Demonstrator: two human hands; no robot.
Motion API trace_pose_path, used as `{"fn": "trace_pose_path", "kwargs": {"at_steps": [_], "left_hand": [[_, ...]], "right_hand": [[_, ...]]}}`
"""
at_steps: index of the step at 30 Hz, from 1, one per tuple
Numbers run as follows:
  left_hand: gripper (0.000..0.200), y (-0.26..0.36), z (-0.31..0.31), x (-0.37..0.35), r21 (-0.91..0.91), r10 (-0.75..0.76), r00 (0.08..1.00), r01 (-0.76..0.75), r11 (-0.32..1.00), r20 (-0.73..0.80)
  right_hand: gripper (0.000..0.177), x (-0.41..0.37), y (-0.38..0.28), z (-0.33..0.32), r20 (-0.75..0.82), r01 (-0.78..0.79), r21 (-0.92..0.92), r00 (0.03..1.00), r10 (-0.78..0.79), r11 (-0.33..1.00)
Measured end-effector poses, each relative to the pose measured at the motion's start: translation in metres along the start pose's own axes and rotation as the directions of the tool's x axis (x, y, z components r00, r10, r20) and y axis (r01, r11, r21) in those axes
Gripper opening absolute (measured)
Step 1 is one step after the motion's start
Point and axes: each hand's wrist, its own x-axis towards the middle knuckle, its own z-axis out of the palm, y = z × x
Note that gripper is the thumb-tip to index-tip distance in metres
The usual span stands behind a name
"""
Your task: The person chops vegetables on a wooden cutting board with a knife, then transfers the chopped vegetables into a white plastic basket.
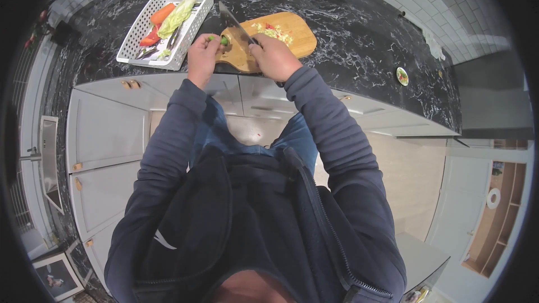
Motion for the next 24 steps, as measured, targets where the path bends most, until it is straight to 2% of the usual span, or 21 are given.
{"fn": "trace_pose_path", "kwargs": {"at_steps": [3,6,10,12,15,18,21,24], "left_hand": [[0.019,-0.0057,0.0009,0.003,-0.005,0.022,1.0,-0.022,1.0,0.002],[0.019,-0.0041,-0.0012,0.0016,-0.004,0.016,1.0,-0.016,1.0,0.012],[0.019,-0.0035,0.0002,0.0011,0.006,0.022,1.0,-0.022,1.0,0.011],[0.016,0.0013,0.0007,-0.0015,0.011,0.015,1.0,-0.015,1.0,0.006],[0.017,-0.0014,-0.0005,-0.0007,0.027,0.023,1.0,-0.024,0.999,0.009],[0.016,-0.0003,-0.0009,-0.0017,0.027,0.018,1.0,-0.018,0.999,0.013],[0.017,-0.0041,0.0008,0.0014,0.022,0.026,0.999,-0.027,0.999,0.023],[0.016,0.0017,-0.0014,-0.0027,0.037,0.031,0.999,-0.032,0.999,0.019]], "right_hand": [[0.023,-0.0026,0.0001,0.0023,-0.058,0.028,0.015,0.998,-0.027,0.999],[0.02,-0.0029,-0.0025,-0.0015,-0.027,-0.006,0.069,1.0,0.008,0.998],[0.02,-0.003,0.0017,-0.0007,-0.028,-0.002,0.017,1.0,0.002,1.0],[0.03,-0.0046,0.0019,0.0009,-0.019,-0.022,0.004,1.0,0.022,1.0],[0.023,-0.0038,0.0044,0.0039,-0.098,0.034,0.038,0.995,-0.03,0.999],[0.024,-0.005,0.0005,0.0029,-0.066,0.022,0.048,0.998,-0.019,0.999],[0.033,-0.0044,0.0041,0.0039,-0.022,-0.038,0.014,0.999,0.039,0.999],[0.02,-0.0037,0.0071,0.0037,-0.059,0.002,0.056,0.998,0.001,0.998]]}}
